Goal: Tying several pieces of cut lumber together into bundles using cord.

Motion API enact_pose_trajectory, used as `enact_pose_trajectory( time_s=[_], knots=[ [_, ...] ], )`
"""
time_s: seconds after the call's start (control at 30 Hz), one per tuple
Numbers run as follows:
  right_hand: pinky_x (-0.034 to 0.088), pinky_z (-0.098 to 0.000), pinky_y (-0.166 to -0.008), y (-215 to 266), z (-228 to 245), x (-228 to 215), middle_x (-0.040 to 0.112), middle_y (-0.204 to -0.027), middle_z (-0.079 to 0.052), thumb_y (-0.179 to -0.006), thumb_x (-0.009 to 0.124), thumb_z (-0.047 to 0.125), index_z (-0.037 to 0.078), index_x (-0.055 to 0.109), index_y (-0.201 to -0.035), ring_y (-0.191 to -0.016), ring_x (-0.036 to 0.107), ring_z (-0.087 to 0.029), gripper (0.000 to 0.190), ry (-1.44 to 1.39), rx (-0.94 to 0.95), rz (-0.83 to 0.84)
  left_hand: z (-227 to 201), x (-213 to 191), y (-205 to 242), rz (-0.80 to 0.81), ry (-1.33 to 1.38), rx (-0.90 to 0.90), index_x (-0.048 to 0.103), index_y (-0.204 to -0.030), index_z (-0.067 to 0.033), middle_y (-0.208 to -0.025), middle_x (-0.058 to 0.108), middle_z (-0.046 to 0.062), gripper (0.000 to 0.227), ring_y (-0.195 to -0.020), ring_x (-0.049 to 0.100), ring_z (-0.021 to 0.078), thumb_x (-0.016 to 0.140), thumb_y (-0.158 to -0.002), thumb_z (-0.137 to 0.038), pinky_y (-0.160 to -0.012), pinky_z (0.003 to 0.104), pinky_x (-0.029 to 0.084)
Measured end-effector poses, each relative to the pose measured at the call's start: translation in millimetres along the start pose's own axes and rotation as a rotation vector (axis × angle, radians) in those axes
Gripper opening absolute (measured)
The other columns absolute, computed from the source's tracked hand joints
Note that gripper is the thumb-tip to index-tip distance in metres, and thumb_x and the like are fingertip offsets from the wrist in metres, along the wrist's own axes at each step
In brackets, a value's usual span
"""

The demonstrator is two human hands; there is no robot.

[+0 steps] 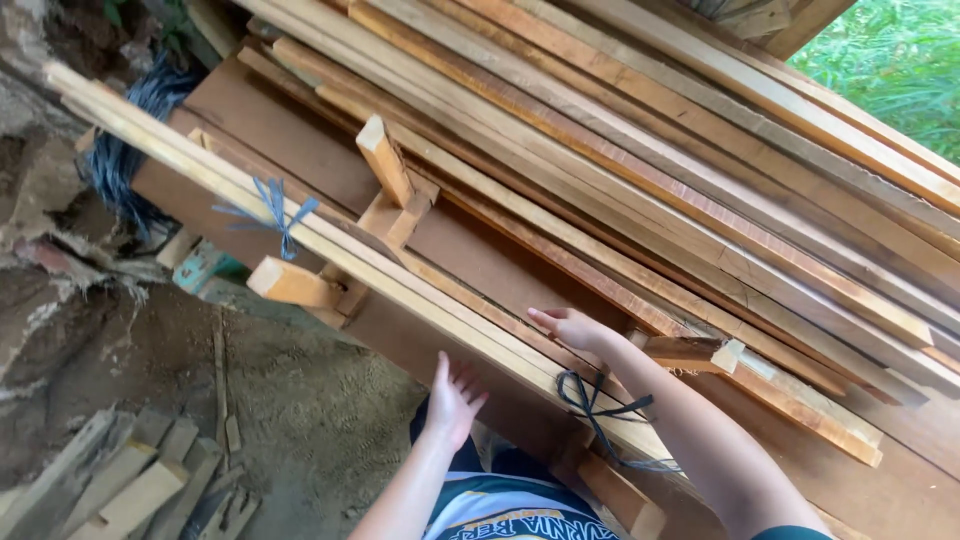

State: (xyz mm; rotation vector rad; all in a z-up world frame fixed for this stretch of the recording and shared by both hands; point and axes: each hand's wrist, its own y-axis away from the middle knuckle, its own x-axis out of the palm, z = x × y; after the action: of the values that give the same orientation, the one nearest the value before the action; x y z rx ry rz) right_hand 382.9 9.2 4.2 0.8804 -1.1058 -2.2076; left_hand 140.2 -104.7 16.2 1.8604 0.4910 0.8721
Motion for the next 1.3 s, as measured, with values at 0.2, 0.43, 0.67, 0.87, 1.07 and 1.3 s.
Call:
enact_pose_trajectory(
  time_s=[0.2,0.43,0.67,0.87,1.07,1.3],
  knots=[
    [0.029,-0.0647,-0.12,-11.0,46.5,4.0,0.038,-0.164,-0.011,-0.071,0.029,0.091,0.019,0.045,-0.156,-0.15,0.037,-0.04,0.113,-0.033,0.25,0.274,-91.4,31.7,13.0,0.032,-0.119,0.07,0.015,-0.162,-0.0107,-0.155,0.037,0.023,0.108,-0.144,0.035,0.0378,0.039,-0.079,-0.074,-0.118,0.064,0.025],
    [0.013,-0.0676,-0.124,-50.6,20.2,30.6,0.027,-0.17,-0.001,-0.069,0.024,0.092,0.031,0.036,-0.16,-0.158,0.019,-0.034,0.111,-0.044,0.288,0.365,-144.5,73.6,57.0,-0.012,-0.129,-0.138,0.01,-0.161,-0.0098,-0.162,0.027,0.028,0.089,-0.146,0.037,0.049,0.044,-0.092,-0.054,-0.119,0.064,0.033],
    [0.046,-0.0558,-0.107,-5.4,52.2,17.1,0.062,-0.137,-0.011,-0.069,0.03,0.094,0.014,0.064,-0.134,-0.126,0.059,-0.033,0.108,0.089,0.266,0.113,-155.3,106.2,59.6,-0.081,-0.154,-0.291,0.016,-0.16,-0.009,-0.16,0.026,0.03,0.1,-0.149,0.032,0.0475,0.059,-0.084,-0.056,-0.121,0.063,0.03],
    [0.059,-0.0455,-0.084,22.5,72.0,1.7,0.075,-0.102,-0.016,-0.073,0.05,0.092,0.006,0.07,-0.109,-0.092,0.074,-0.036,0.095,0.305,0.177,-0.398,-137.3,95.8,17.5,-0.056,-0.204,-0.248,0.021,-0.16,-0.0119,-0.157,0.03,0.025,0.104,-0.148,0.033,0.0435,0.067,-0.077,-0.054,-0.12,0.067,0.028],
    [0.054,-0.04,-0.087,12.5,64.2,49.2,0.074,-0.098,-0.006,-0.083,0.063,0.073,0.011,0.072,-0.095,-0.093,0.07,-0.027,0.064,0.359,-0.018,-0.737,-122.2,39.4,-28.7,-0.019,-0.211,-0.262,0.032,-0.156,-0.0168,-0.147,0.037,0.024,0.092,-0.135,0.039,0.0404,0.069,-0.077,-0.044,-0.109,0.057,0.042],
    [0.047,-0.04,-0.103,27.1,83.4,115.5,0.069,-0.118,-0.008,-0.091,0.068,0.019,0.008,0.07,-0.101,-0.115,0.061,-0.026,0.014,-0.129,-0.307,-1.237,-136.1,6.1,-62.8,0.232,-0.674,-0.389,0.013,-0.163,-0.0191,-0.164,0.026,0.025,0.119,-0.151,0.029,0.045,0.062,-0.069,-0.071,-0.121,0.064,0.021]
  ],
)
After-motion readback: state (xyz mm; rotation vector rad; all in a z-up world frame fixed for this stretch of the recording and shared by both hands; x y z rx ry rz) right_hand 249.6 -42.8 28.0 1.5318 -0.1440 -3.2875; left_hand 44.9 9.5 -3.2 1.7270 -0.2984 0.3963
